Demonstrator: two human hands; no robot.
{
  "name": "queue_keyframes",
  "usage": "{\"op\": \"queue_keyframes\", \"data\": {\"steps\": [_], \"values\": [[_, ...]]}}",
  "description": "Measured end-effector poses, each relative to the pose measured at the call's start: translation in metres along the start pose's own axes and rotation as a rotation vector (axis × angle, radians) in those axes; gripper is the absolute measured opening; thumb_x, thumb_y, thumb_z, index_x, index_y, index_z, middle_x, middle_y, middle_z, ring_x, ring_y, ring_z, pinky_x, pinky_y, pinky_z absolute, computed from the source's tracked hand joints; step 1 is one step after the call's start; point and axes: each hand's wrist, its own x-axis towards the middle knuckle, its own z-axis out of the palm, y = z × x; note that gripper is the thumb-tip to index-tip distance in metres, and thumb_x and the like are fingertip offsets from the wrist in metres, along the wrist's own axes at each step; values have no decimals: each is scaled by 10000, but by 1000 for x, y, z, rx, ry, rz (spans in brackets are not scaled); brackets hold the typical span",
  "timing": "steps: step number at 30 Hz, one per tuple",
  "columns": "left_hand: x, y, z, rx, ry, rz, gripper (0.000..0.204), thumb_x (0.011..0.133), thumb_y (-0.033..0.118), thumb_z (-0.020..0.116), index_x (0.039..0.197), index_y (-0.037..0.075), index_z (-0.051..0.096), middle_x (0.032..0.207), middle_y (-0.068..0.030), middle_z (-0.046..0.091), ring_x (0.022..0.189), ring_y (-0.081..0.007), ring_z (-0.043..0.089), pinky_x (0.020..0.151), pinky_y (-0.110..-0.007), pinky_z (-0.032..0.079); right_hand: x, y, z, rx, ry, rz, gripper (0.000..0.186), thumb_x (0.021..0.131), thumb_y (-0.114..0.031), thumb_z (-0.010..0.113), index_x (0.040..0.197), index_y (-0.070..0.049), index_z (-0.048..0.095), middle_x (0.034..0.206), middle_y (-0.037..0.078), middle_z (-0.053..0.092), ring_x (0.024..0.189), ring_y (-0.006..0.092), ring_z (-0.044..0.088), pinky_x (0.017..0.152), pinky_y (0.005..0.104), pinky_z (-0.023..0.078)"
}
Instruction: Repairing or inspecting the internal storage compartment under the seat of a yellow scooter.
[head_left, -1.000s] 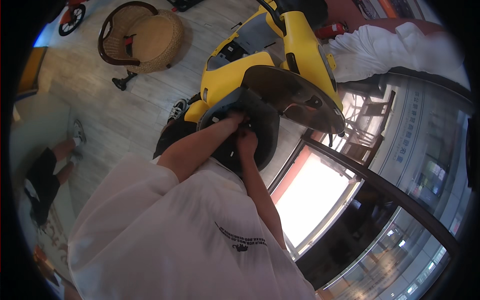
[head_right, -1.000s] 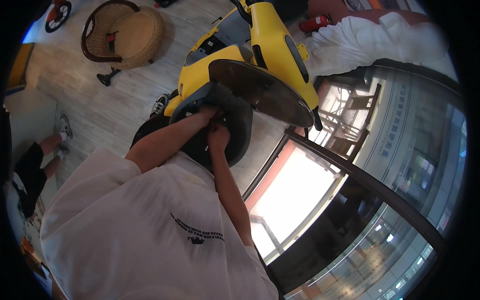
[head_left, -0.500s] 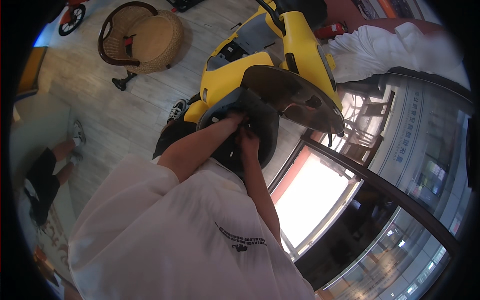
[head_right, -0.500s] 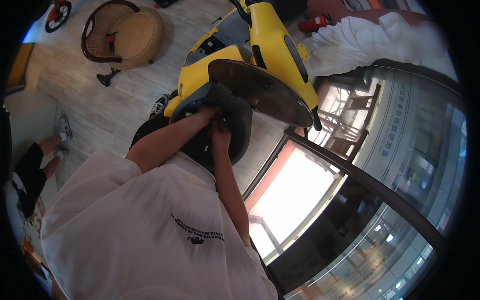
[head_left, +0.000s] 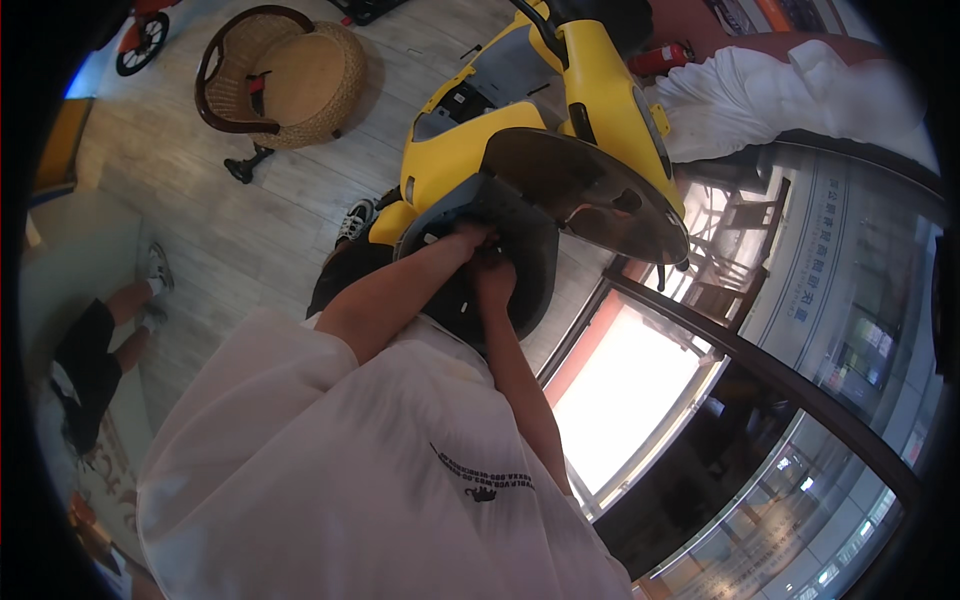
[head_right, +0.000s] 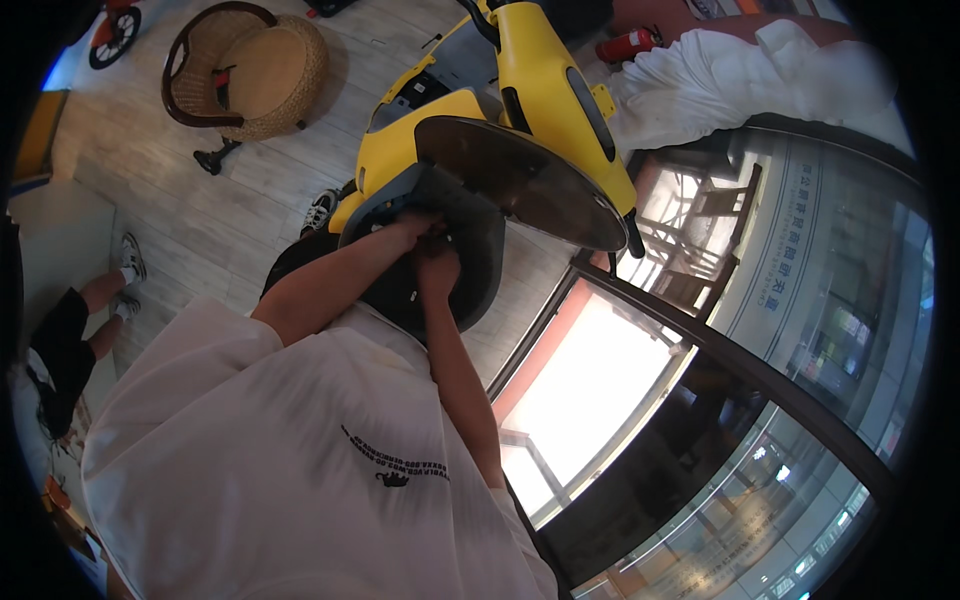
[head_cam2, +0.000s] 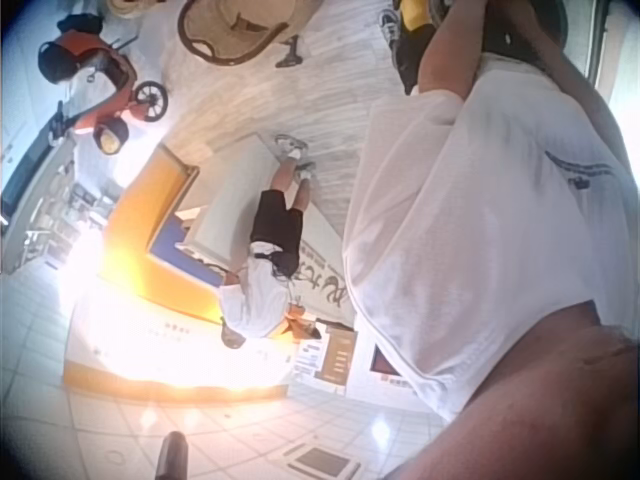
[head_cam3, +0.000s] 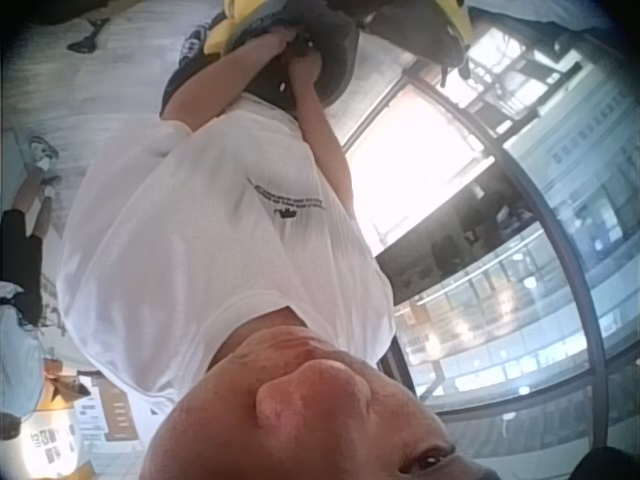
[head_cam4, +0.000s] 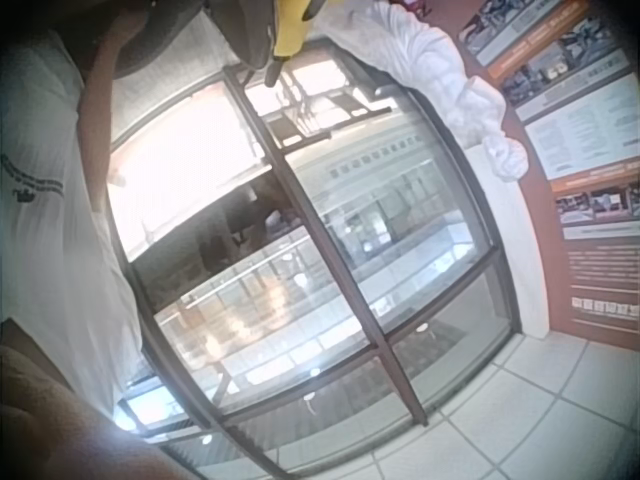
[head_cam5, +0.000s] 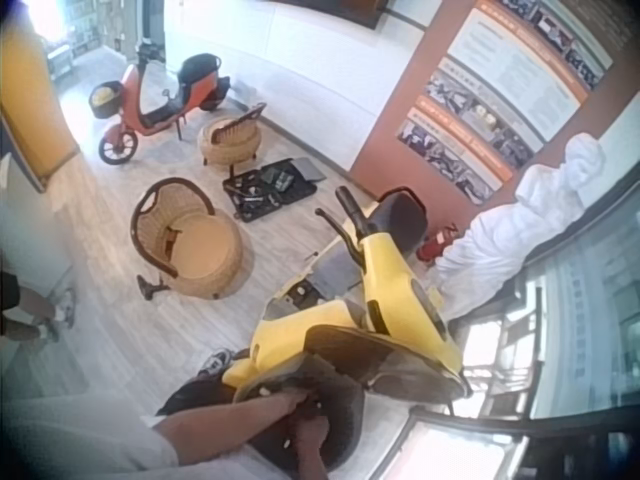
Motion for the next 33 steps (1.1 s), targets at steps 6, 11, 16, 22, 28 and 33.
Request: {"op": "queue_keyframes", "data": {"steps": [6,11,16,22,28,33], "values": [[-1,2,2,148,38,52,150,788,192,548,814,52,597,767,-74,626,677,-153,584,593,-285,446,-11,-5,10,448,480,141,271,775,-237,484,971,-63,557,771,208,573,724,376,556,645,439,441],[4,-1,4,79,-6,13,154,797,173,534,867,42,575,787,-74,617,690,-161,584,615,-314,451,-15,5,12,752,247,213,244,754,-220,525,893,-24,568,682,202,564,717,376,552,639,429,434],[5,-3,6,-92,-14,-109,159,812,169,500,903,54,560,802,-67,609,712,-156,582,645,-314,446,-16,-2,-8,304,251,120,205,756,-188,502,908,-66,567,667,169,575,702,328,577,589,414,448],[6,-4,7,-92,-55,-78,166,828,165,461,937,66,537,808,-64,608,718,-152,579,657,-303,442,-22,-7,-19,188,320,157,149,744,-157,485,734,-75,608,666,156,584,674,299,591,595,393,467],[4,-6,7,-128,-40,-60,167,839,167,443,947,68,523,805,-73,602,704,-164,575,608,-311,457,-20,5,-7,530,419,195,194,750,-210,547,797,-32,611,735,199,581,729,342,573,638,417,448],[5,-6,7,-224,-29,-90,166,839,164,441,955,70,514,803,-72,598,696,-166,573,609,-314,461,-12,12,-5,575,312,94,210,754,-212,550,773,-11,607,744,204,586,698,364,568,643,429,443]]}}
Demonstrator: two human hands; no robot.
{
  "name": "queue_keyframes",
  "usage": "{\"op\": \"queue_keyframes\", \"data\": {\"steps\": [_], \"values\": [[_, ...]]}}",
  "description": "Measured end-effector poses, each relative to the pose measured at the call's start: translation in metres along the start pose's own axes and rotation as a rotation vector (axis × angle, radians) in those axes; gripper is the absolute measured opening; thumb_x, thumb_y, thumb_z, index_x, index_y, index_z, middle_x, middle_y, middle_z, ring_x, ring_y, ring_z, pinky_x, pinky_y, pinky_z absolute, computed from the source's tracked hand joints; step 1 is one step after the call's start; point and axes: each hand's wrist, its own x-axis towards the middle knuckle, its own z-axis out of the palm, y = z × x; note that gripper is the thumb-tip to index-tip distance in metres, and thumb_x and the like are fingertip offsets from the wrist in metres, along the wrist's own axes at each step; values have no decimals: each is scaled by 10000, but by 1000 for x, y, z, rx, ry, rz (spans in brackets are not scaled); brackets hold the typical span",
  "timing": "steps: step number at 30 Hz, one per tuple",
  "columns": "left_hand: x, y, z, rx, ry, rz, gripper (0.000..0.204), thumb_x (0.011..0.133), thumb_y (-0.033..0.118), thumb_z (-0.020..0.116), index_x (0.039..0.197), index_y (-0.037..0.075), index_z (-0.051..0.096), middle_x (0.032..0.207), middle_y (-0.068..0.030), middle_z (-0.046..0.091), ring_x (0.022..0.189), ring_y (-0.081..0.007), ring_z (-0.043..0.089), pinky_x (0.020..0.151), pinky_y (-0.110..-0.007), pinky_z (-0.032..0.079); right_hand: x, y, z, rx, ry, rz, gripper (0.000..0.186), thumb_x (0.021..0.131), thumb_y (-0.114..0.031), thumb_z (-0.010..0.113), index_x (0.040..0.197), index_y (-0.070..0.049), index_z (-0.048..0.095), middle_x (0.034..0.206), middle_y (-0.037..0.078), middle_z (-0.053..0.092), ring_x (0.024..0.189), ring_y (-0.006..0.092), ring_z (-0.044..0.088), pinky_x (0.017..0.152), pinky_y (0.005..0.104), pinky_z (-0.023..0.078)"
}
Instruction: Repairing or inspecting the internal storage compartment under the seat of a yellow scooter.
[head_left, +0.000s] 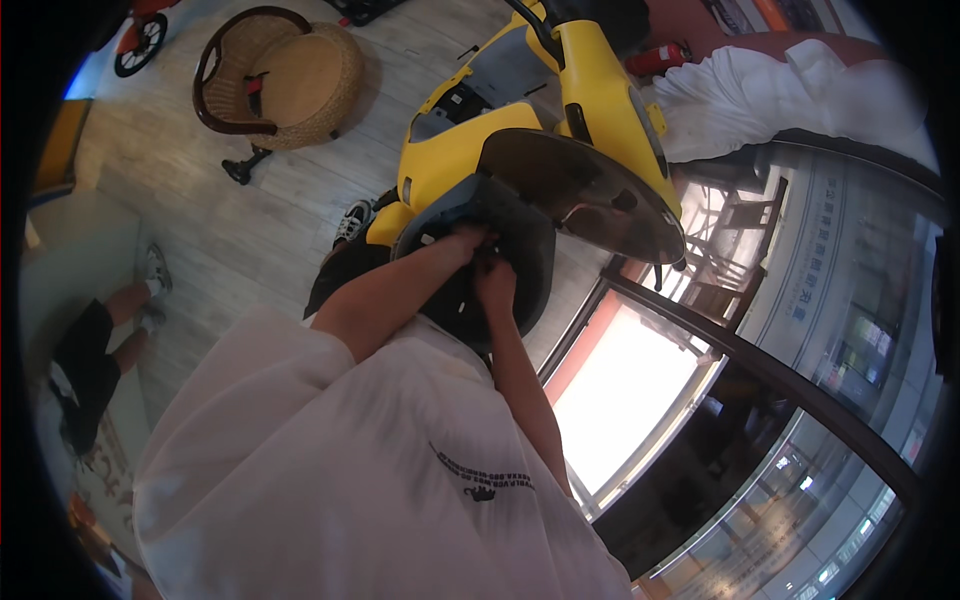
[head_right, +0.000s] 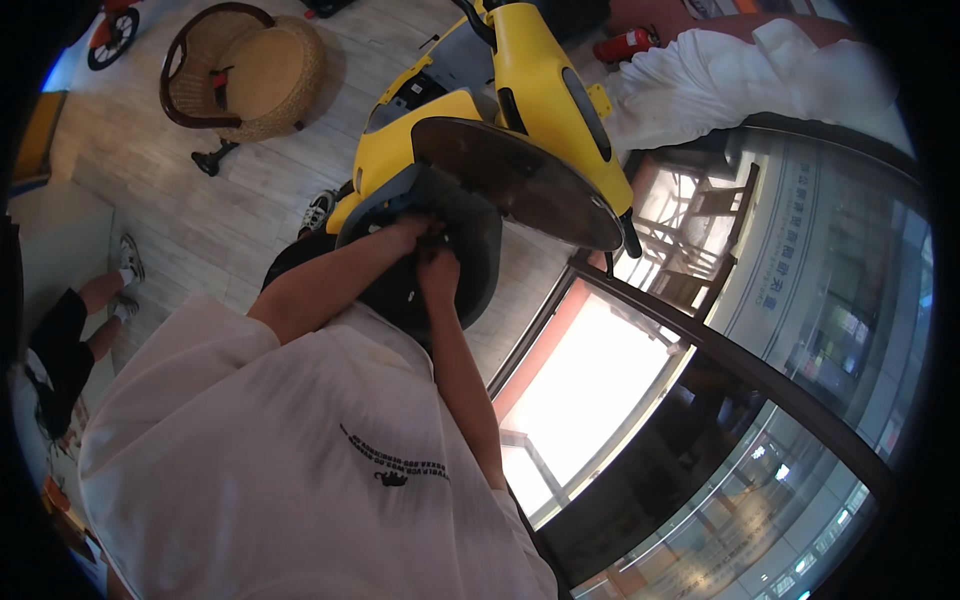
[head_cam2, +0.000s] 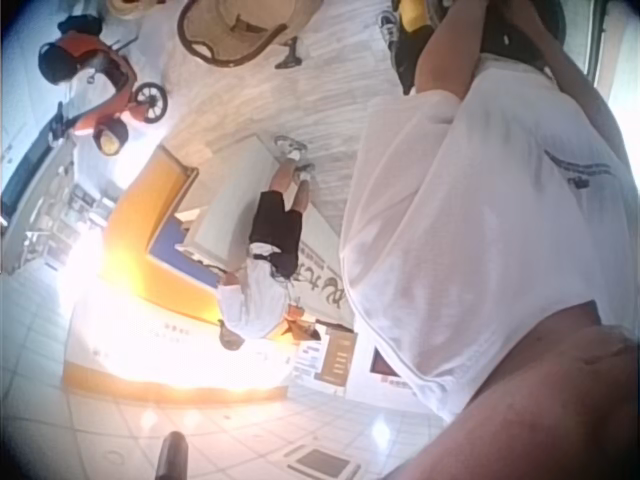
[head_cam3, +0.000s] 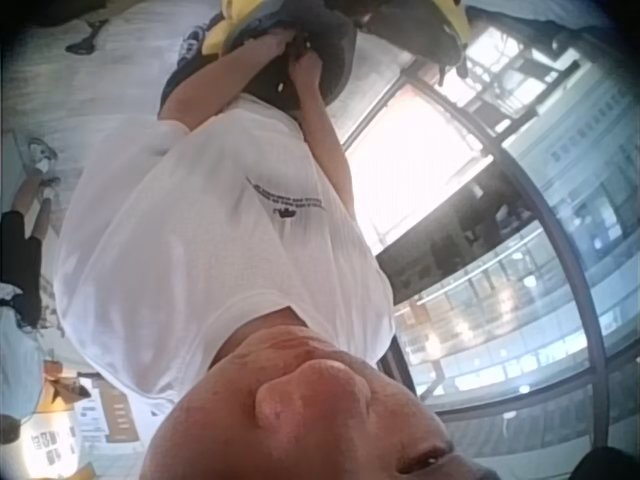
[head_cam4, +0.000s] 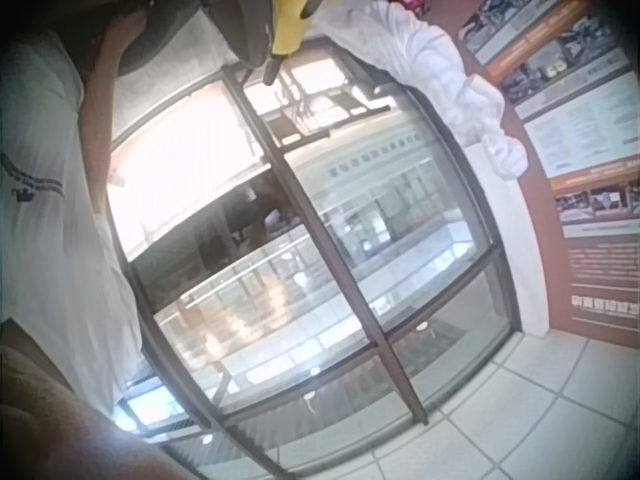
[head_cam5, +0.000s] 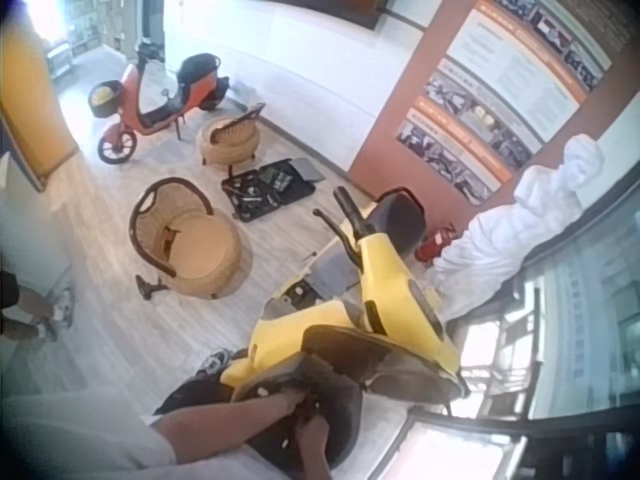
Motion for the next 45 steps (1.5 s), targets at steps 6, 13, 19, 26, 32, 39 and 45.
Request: {"op": "queue_keyframes", "data": {"steps": [6,13,19,26,32,39,45], "values": [[2,2,-3,220,-24,90,165,837,169,446,916,53,532,816,-88,600,707,-173,586,632,-323,463,0,-19,7,-388,-12,27,271,734,-184,556,950,-19,553,698,168,594,631,371,571,602,440,453],[5,2,3,198,-43,95,208,837,219,461,869,39,560,832,-93,608,727,-173,598,645,-297,468,-6,16,18,-166,96,-178,409,689,-139,593,1062,-27,466,813,180,579,729,331,575,610,405,462],[16,-4,-8,563,-91,203,245,850,258,420,891,60,558,814,-62,621,729,-157,595,649,-332,464,-21,-8,16,867,-78,187,283,759,-141,546,1021,-64,474,822,139,552,711,257,554,608,331,451],[-8,9,3,208,5,-17,185,823,211,485,906,62,557,837,-61,620,728,-158,592,621,-321,455,-10,16,24,-12,-104,-132,161,765,-131,511,908,-57,522,773,144,555,692,268,555,590,347,443],[10,0,-6,374,-53,153,180,818,189,492,863,29,561,792,-79,623,680,-160,590,599,-267,441,-5,-9,19,-129,136,-14,142,730,-146,535,790,-19,557,716,200,546,711,344,549,620,413,434],[3,-1,-3,268,-17,103,180,812,189,503,876,34,567,781,-95,624,710,-159,592,628,-276,446,-12,1,14,90,110,-20,173,755,-159,522,834,-26,598,755,198,570,733,368,547,659,394,440],[-3,4,2,208,-3,82,220,844,189,446,946,13,530,836,-89,619,744,-182,593,669,-302,460,-1,3,5,84,-73,83,182,750,-175,524,815,-30,613,724,193,581,722,357,566,641,399,446]]}}
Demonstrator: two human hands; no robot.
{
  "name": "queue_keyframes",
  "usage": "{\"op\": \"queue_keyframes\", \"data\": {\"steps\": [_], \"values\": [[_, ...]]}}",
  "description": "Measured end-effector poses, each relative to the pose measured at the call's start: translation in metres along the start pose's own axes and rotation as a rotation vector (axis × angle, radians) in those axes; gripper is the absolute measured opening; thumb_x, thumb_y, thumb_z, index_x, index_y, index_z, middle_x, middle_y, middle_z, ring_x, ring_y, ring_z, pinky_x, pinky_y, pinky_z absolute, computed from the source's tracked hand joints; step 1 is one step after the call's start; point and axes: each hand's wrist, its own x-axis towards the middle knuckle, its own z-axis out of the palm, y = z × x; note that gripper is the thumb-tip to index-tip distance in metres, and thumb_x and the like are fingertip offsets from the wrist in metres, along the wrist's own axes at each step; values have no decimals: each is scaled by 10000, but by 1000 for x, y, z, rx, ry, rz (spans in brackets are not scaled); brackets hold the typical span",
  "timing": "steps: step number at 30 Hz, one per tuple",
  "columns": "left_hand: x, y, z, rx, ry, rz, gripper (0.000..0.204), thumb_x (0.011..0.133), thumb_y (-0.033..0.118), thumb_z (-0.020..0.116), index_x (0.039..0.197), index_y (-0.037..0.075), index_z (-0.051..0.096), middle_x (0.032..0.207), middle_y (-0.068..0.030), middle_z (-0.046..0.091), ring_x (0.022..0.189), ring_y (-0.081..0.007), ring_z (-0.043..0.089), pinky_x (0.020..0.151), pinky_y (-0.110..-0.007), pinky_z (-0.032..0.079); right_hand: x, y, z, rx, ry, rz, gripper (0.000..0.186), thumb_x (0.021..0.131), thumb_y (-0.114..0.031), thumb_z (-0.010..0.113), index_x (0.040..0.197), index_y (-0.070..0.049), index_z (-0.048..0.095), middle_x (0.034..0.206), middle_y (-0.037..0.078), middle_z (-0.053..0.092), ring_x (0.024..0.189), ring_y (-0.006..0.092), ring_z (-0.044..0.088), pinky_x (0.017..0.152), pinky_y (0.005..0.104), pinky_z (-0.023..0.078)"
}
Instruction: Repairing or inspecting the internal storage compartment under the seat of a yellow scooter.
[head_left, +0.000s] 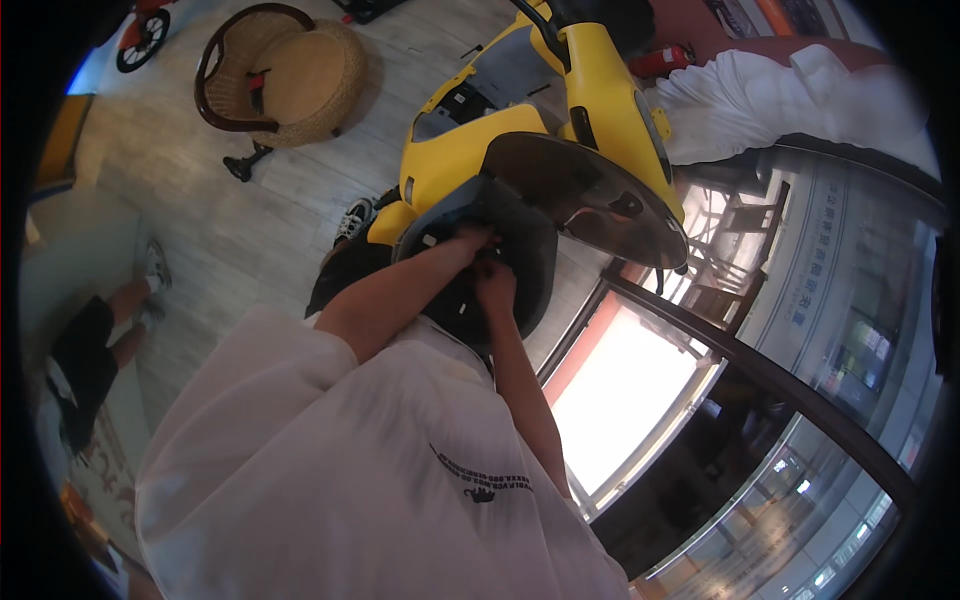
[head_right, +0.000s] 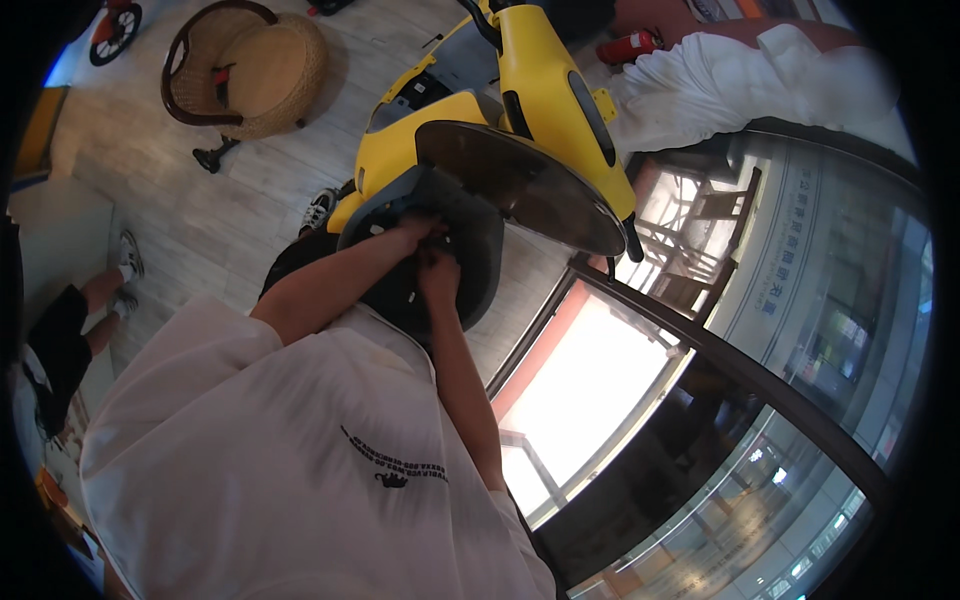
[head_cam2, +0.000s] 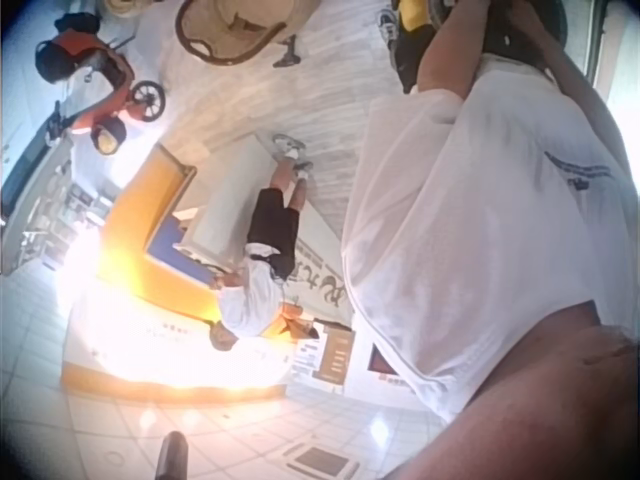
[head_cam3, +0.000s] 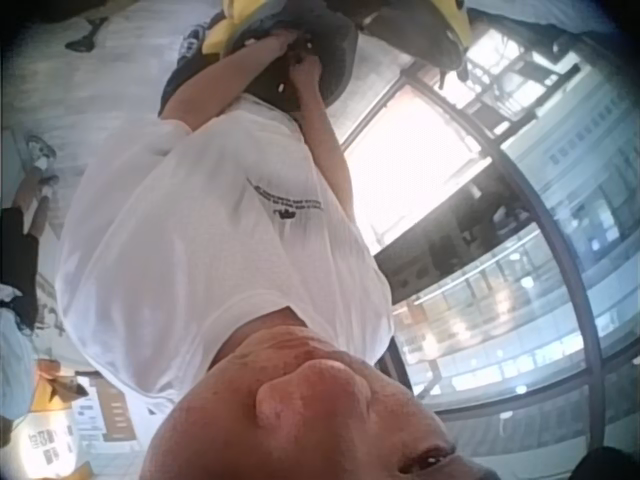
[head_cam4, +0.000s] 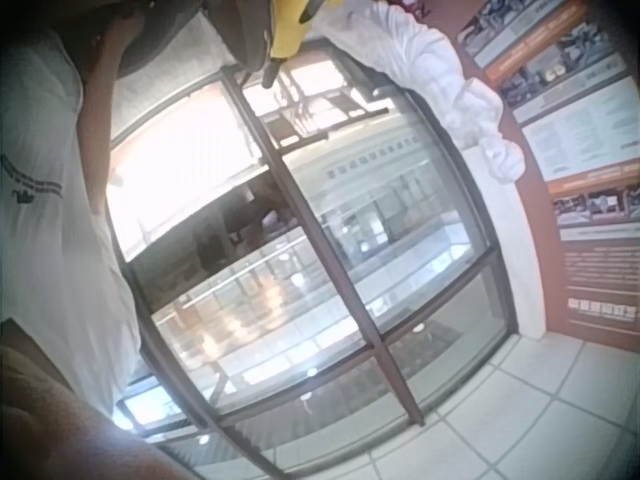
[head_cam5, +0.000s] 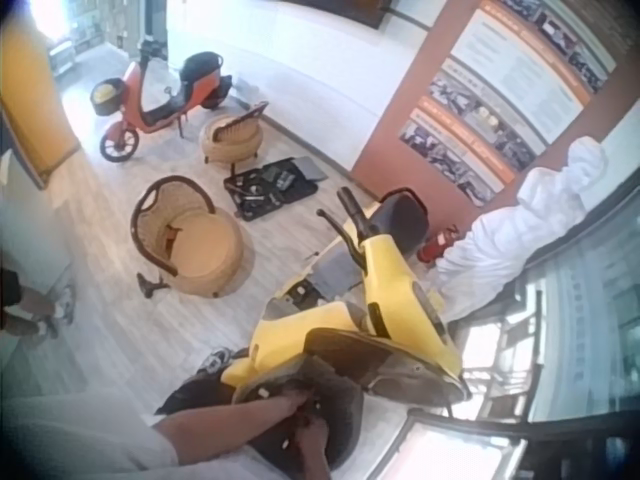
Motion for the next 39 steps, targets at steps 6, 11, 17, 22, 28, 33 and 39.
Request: {"op": "queue_keyframes", "data": {"steps": [6,11,17,22,28,33,39], "values": [[11,-8,-2,-20,12,-9,239,852,223,426,935,26,531,827,-88,619,727,-185,602,646,-330,466,1,-15,-1,-443,58,-76,173,721,-184,541,769,-34,612,675,176,577,689,356,569,629,436,442],[12,-10,-1,-145,78,-31,218,836,222,460,909,27,526,807,-101,614,657,-191,606,579,-337,473,-1,-13,-1,-228,144,-132,180,729,-166,525,821,-32,603,691,181,575,699,361,561,645,429,448],[-8,8,3,-170,81,-108,173,843,166,452,942,42,523,841,-86,603,730,-167,581,658,-329,466,0,-7,-5,-259,2,-85,141,724,-135,521,765,-28,602,707,186,582,706,350,572,651,424,458],[2,-5,1,-423,-12,-146,198,859,194,403,952,50,501,892,-87,566,769,-200,572,686,-362,455,-1,-29,-6,-581,-21,-76,99,706,-96,508,669,-29,571,697,190,589,662,336,590,610,409,484],[6,-3,-1,-547,-90,-345,184,847,183,389,936,64,499,845,-93,558,763,-227,544,718,-383,440,0,-40,-18,-645,-63,-72,81,678,-71,510,651,-36,578,682,178,594,658,326,598,597,398,493],[23,-17,-1,-497,-112,-341,167,829,168,404,898,63,514,824,-103,557,745,-232,534,724,-393,435,17,-42,-20,-659,-161,-248,105,674,-77,508,615,-41,587,694,174,598,657,312,602,593,391,492],[35,-16,-3,-333,-139,-243,157,816,157,414,871,61,526,816,-113,557,735,-242,530,724,-397,433,22,-36,-15,-634,-160,-228,114,673,-80,501,616,-46,593,684,170,595,680,306,601,616,395,487]]}}
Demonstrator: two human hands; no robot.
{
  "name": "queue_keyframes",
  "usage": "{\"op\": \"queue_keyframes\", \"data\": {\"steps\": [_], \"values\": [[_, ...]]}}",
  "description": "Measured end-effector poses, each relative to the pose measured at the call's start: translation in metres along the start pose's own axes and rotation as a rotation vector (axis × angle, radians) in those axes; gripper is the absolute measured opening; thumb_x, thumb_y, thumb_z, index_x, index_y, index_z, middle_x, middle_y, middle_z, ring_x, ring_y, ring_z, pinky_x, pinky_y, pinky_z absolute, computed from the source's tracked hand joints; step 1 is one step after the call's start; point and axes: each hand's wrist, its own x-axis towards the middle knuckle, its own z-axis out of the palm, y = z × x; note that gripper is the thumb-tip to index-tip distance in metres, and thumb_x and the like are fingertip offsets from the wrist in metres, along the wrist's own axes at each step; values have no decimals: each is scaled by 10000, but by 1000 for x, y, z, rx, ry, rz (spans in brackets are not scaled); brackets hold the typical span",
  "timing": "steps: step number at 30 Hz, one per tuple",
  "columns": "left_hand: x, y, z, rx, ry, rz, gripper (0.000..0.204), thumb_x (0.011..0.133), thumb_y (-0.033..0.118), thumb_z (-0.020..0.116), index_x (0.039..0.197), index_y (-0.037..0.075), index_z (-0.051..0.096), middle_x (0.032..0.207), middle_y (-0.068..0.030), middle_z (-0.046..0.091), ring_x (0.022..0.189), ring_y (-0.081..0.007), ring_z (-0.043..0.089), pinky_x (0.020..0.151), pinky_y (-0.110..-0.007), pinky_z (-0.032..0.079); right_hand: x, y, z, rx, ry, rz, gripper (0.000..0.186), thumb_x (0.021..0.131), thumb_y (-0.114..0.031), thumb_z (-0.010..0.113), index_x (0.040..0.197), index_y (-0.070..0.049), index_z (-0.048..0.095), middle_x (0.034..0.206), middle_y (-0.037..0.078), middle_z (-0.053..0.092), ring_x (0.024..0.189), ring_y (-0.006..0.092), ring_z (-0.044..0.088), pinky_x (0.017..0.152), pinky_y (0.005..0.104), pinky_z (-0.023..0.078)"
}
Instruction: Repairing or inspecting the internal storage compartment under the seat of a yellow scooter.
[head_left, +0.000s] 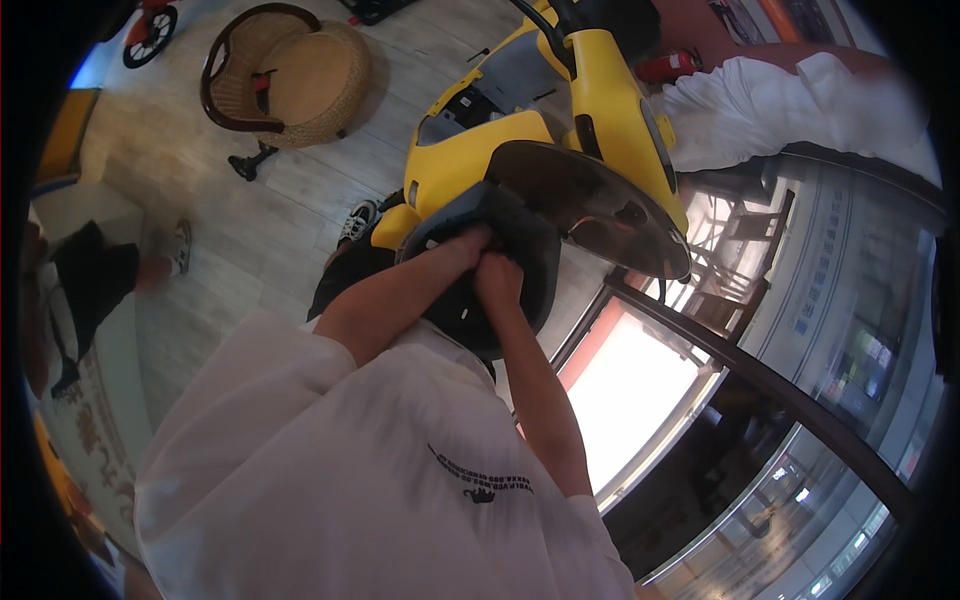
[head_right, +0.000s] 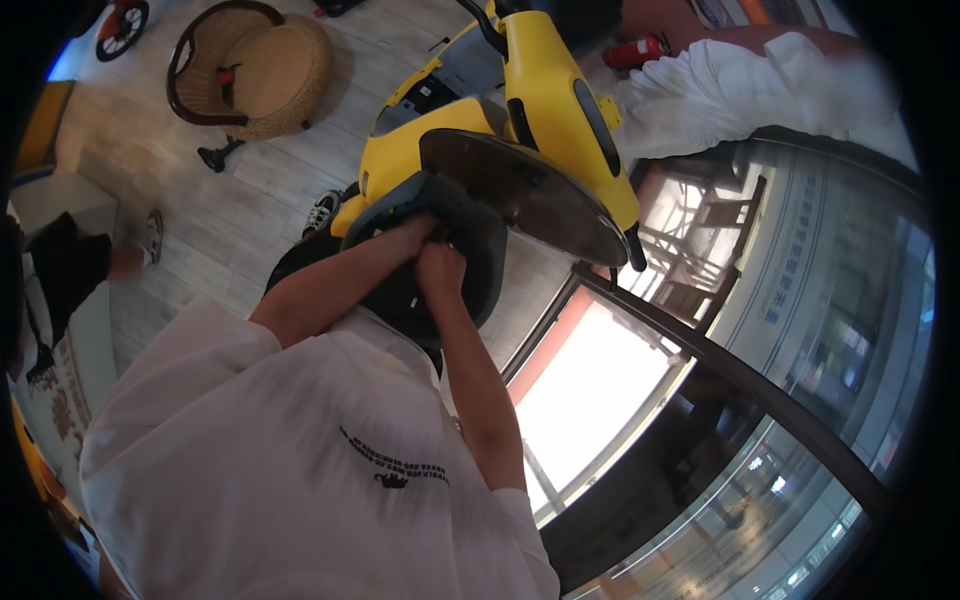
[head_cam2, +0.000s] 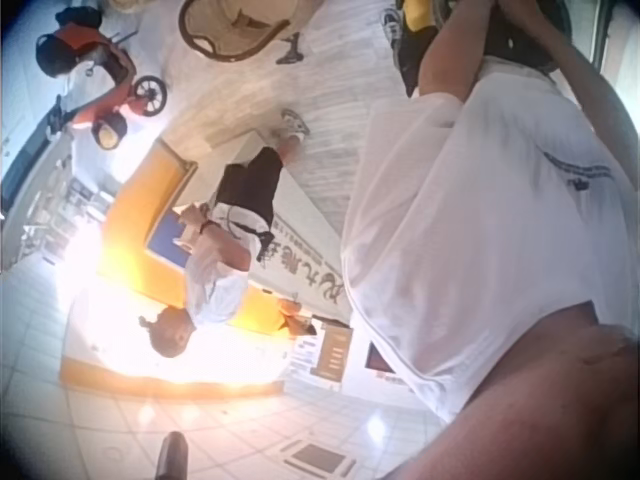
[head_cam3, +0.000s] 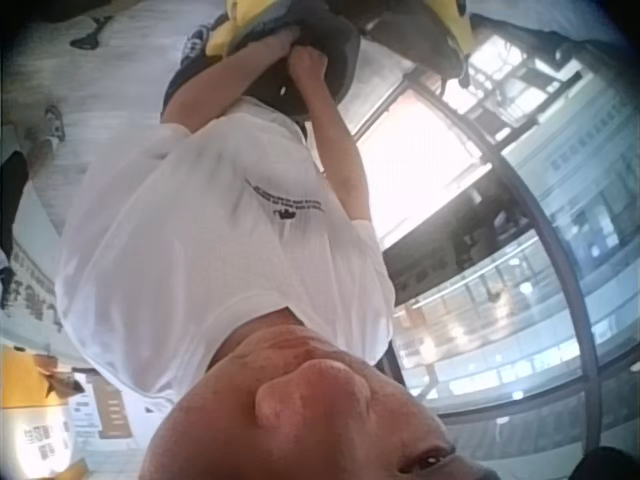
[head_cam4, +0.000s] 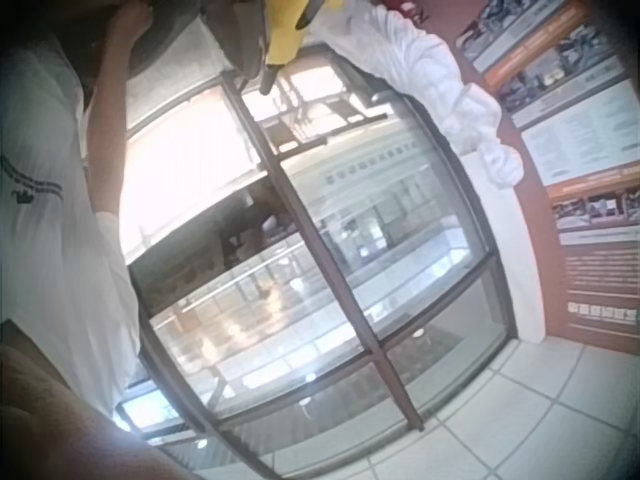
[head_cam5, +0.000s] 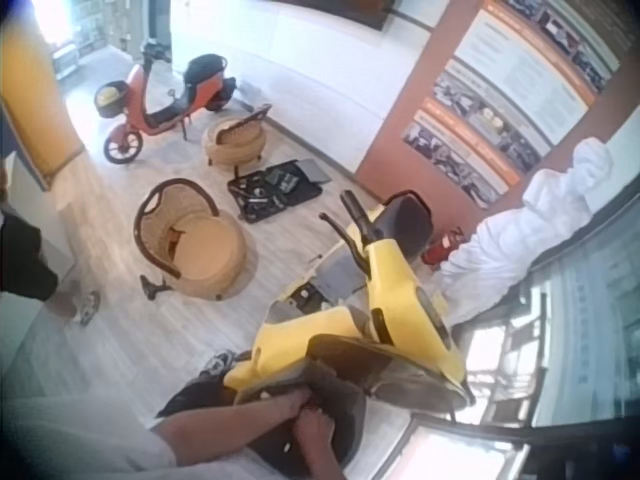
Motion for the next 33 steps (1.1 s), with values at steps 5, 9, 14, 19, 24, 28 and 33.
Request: {"op": "queue_keyframes", "data": {"steps": [5,9,14,19,24,28,33], "values": [[-12,0,7,-166,53,-22,145,785,123,433,836,50,548,823,-130,561,743,-257,527,746,-383,423,-3,3,3,22,-39,78,79,656,-68,524,657,-26,591,722,186,593,712,313,597,642,398,483],[-24,5,10,-239,43,-67,169,786,142,440,858,40,553,841,-141,566,760,-269,529,768,-387,413,3,15,8,37,-59,-20,62,642,-48,534,655,-19,587,723,196,587,721,326,588,657,400,480],[-27,11,12,-318,59,-126,213,799,185,436,887,31,554,804,-128,588,787,-268,544,781,-416,409,9,22,11,94,-125,-135,74,641,-30,523,662,-1,587,721,212,579,723,345,574,669,411,472],[-30,15,8,-141,42,-76,248,820,217,398,907,39,547,807,-103,604,823,-252,555,788,-401,411,3,10,19,261,-34,-88,94,646,-37,520,699,3,588,737,216,577,739,344,572,669,414,470],[-35,15,10,160,66,18,282,836,249,360,929,53,539,845,-91,607,874,-238,548,816,-417,391,-11,2,26,178,-34,97,91,661,-85,523,695,-17,573,725,177,582,758,337,570,660,412,473],[-50,26,27,-121,112,-162,249,841,227,311,943,98,498,872,-87,570,868,-224,537,818,-466,369,-40,-1,-9,338,128,216,117,647,-133,547,616,-22,524,665,172,551,668,337,558,578,414,437],[-39,24,34,829,57,33,212,834,205,314,908,126,497,886,-70,548,841,-187,533,788,-424,387,-85,24,-2,456,434,290,184,614,-149,569,564,0,473,575,179,489,542,344,501,508,399,390]]}}
